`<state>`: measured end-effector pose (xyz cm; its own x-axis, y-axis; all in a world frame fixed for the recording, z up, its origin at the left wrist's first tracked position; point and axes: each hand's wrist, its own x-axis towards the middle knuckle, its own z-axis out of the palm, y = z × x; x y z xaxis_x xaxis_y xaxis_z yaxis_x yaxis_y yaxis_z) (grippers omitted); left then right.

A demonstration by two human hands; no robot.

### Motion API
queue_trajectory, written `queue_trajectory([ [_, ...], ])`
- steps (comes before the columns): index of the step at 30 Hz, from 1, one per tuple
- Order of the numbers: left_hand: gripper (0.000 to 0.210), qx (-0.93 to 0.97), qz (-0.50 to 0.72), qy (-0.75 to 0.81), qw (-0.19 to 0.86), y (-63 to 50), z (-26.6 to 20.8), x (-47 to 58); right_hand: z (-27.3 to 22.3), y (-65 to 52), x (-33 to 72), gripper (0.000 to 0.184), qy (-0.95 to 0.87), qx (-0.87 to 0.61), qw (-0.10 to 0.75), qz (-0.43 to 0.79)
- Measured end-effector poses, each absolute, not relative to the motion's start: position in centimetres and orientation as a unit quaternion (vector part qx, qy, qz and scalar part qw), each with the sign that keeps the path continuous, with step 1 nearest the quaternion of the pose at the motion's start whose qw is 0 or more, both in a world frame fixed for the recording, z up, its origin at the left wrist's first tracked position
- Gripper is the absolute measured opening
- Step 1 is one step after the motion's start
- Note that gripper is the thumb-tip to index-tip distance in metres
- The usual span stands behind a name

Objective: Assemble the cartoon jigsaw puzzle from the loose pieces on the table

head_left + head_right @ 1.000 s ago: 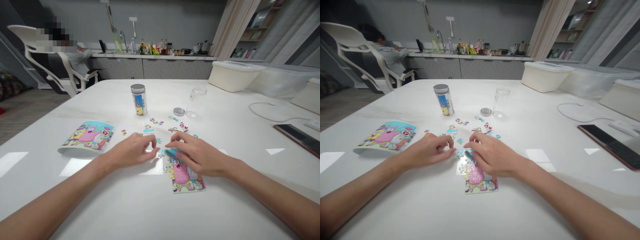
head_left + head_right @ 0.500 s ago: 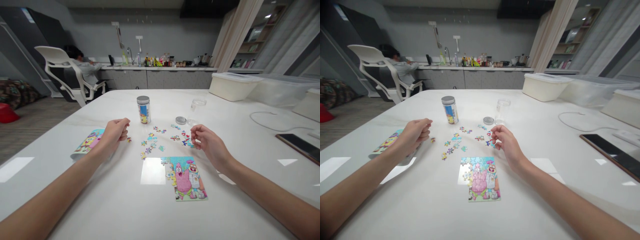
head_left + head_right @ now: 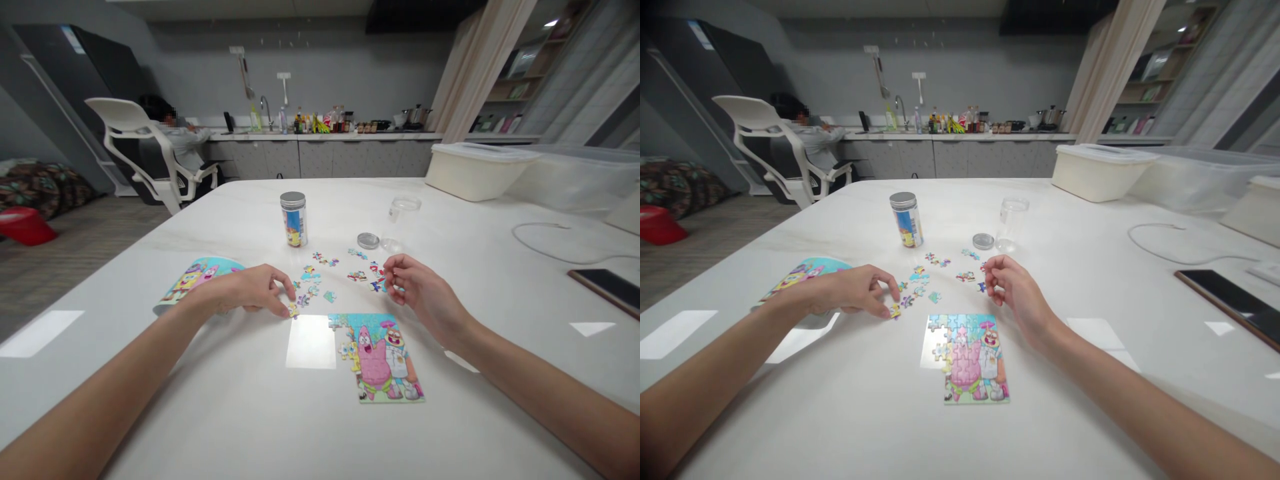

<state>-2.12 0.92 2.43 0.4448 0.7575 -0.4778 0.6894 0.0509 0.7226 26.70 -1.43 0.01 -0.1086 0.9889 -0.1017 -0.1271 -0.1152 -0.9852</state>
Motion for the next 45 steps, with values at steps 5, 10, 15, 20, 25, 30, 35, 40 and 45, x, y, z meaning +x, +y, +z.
queue_trajectory([
  [5,0.029,0.671,0.019,0.546,0.501,1.16,2.22,-2.14,0.01,-1.49,26.45,0.011,-0.462,-0.468,0.478,0.582],
  [10,0.028,0.675,0.002,0.551,0.491,0.85,2.35,-1.80,-0.02,-1.51,26.45,0.009,-0.467,-0.465,0.475,0.583],
  [15,0.025,0.679,-0.003,0.547,0.489,0.62,2.47,-1.52,-0.05,-1.61,26.59,0.011,-0.473,-0.463,0.469,0.584],
  [20,0.026,0.690,-0.006,0.535,0.487,0.57,2.42,-1.44,-0.04,-1.59,26.57,0.013,-0.478,-0.462,0.464,0.585],
  [25,0.028,0.679,-0.003,0.543,0.494,0.71,2.56,-1.57,-0.10,-1.44,26.52,0.013,-0.478,-0.467,0.462,0.584],
  [30,0.029,0.673,-0.016,0.553,0.491,0.79,2.63,-1.54,-0.11,-1.52,26.55,0.012,-0.476,-0.466,0.461,0.587],
  [35,0.030,0.672,-0.022,0.563,0.481,0.63,2.66,-1.41,-0.09,-1.62,26.56,0.012,-0.478,-0.466,0.458,0.587],
  [40,0.027,0.673,-0.018,0.557,0.486,0.61,2.64,-1.43,-0.12,-1.52,26.53,0.013,-0.478,-0.468,0.455,0.587],
  [45,0.024,0.682,-0.028,0.554,0.477,0.68,2.47,-1.52,-0.13,-1.51,26.45,0.014,-0.477,-0.471,0.454,0.588],
])
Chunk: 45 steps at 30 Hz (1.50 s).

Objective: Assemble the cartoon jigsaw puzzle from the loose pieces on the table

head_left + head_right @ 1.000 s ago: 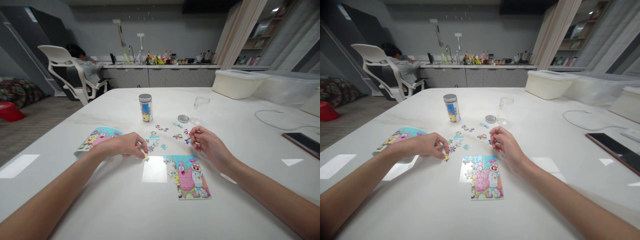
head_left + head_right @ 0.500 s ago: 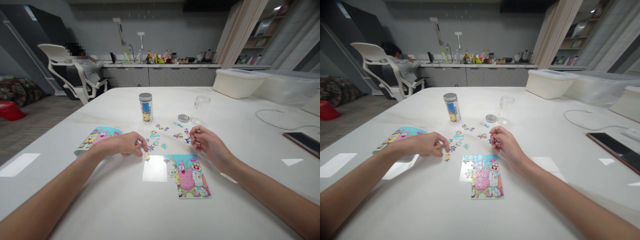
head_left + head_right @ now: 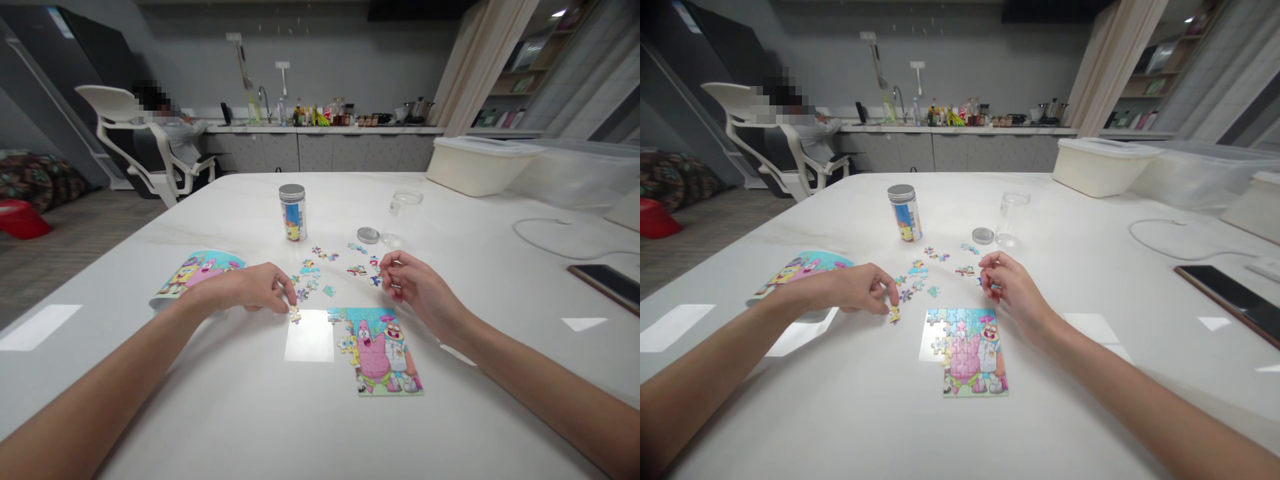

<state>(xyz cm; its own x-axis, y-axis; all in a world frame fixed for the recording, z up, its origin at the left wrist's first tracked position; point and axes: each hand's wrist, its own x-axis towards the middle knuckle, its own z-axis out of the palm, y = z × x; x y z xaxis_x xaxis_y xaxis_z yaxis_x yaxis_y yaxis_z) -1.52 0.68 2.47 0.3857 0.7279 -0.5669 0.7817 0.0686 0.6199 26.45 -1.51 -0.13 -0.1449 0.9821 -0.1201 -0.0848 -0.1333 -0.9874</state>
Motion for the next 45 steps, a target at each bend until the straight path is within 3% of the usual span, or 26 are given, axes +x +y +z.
queue_trajectory([
  [11,0.026,0.775,-0.013,0.492,0.396,0.2,2.7,-1.3,0.1,-1.7,26.4,0.014,-0.480,-0.472,0.448,0.588],
  [19,0.021,0.779,-0.038,0.550,0.299,-0.9,3.0,-0.2,-0.3,-1.6,26.4,0.012,-0.480,-0.471,0.447,0.589],
  [27,0.018,0.756,-0.063,0.532,0.376,-1.9,2.8,1.0,-0.4,-1.5,26.4,0.010,-0.514,-0.470,0.439,0.568],
  [31,0.023,0.730,0.049,0.508,0.455,-2.4,2.1,2.6,-0.5,-2.1,26.2,0.009,-0.650,-0.436,0.404,0.474],
  [35,0.026,0.616,0.164,0.517,0.571,-3.2,1.4,4.1,0.0,-3.8,25.5,0.015,-0.810,-0.367,0.290,0.354],
  [40,0.032,0.568,0.190,0.512,0.616,-3.7,1.6,4.8,0.2,-4.6,24.6,0.005,-0.792,-0.376,0.287,0.387],
  [45,0.025,0.607,0.151,0.509,0.591,-3.5,1.6,4.4,-0.2,-4.3,24.4,0.011,-0.763,-0.394,0.278,0.431],
])
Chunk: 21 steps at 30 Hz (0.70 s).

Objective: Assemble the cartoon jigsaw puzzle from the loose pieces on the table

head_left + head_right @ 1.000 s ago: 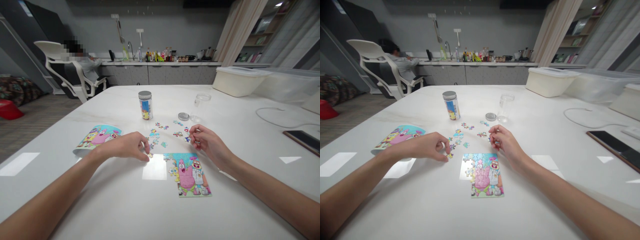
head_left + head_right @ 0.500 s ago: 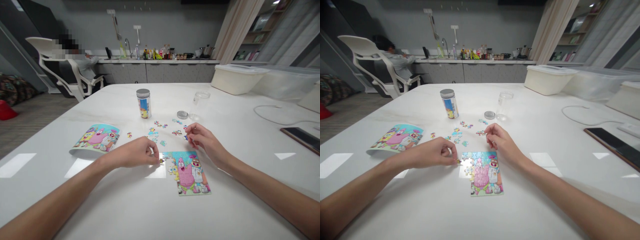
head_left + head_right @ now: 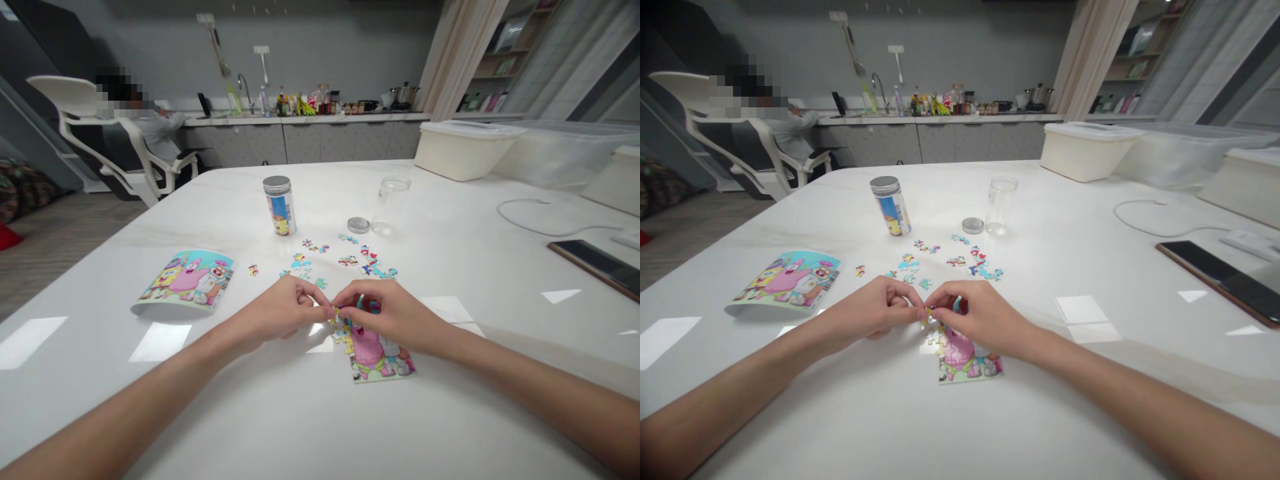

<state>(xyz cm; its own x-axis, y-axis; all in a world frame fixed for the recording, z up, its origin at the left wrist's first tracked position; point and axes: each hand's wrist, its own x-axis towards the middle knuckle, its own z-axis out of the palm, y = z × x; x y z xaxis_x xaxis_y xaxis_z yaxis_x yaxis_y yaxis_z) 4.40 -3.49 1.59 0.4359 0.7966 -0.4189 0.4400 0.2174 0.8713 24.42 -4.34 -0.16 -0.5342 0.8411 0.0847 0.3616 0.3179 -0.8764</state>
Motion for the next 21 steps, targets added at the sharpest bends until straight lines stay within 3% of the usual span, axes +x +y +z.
queue_trajectory([
  [7,0.014,0.625,0.134,0.512,0.573,-3.27,1.47,4.07,-0.54,-4.50,24.34,0.010,-0.747,-0.382,0.292,0.459],
  [14,0.010,0.625,0.077,0.540,0.558,-3.29,2.31,3.63,-0.76,-4.29,24.88,0.014,-0.870,-0.319,0.260,0.272],
  [21,0.013,0.636,0.053,0.555,0.533,-3.67,1.98,4.05,-0.80,-4.69,25.20,0.017,-0.906,-0.271,0.230,0.228],
])
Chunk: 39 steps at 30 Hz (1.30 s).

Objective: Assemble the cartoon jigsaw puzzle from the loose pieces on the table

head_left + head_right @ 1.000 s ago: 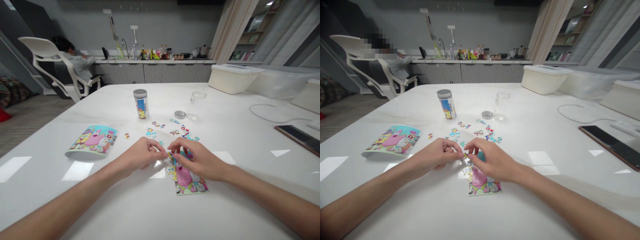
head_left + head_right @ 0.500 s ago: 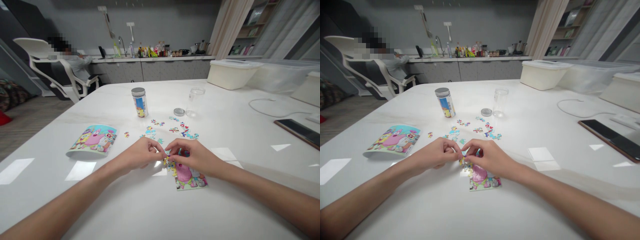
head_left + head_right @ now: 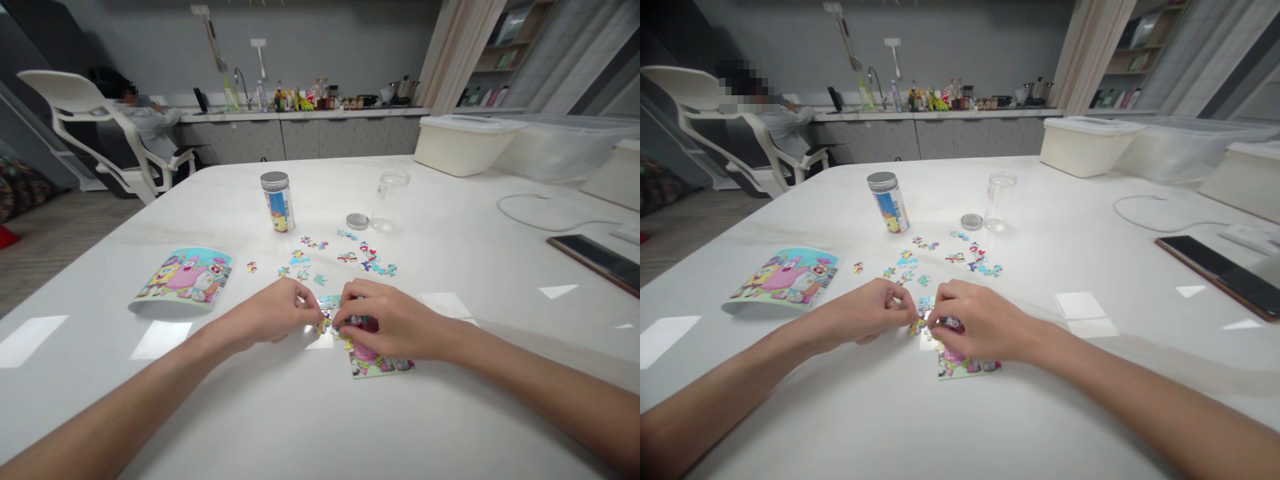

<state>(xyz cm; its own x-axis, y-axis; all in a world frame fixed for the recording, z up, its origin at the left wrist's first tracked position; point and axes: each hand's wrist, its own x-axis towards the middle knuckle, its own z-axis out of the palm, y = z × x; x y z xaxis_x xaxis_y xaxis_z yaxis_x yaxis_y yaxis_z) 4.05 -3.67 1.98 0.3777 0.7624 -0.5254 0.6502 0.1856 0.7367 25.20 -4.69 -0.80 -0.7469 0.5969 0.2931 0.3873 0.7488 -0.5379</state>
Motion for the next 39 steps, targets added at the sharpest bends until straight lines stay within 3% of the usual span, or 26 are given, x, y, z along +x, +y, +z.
queue_trajectory([
  [11,0.014,0.659,0.017,0.565,0.497,-4.1,1.9,4.6,-0.8,-4.5,25.4,0.012,-0.916,-0.256,0.232,0.204],
  [27,0.028,0.854,0.009,0.422,0.304,-3.3,2.4,2.6,-0.2,-4.6,25.7,0.015,-0.926,-0.253,0.202,0.194],
  [39,0.022,0.852,-0.005,0.446,0.274,-4.7,2.6,3.3,0.0,-4.6,25.6,0.015,-0.925,-0.261,0.178,0.212],
])
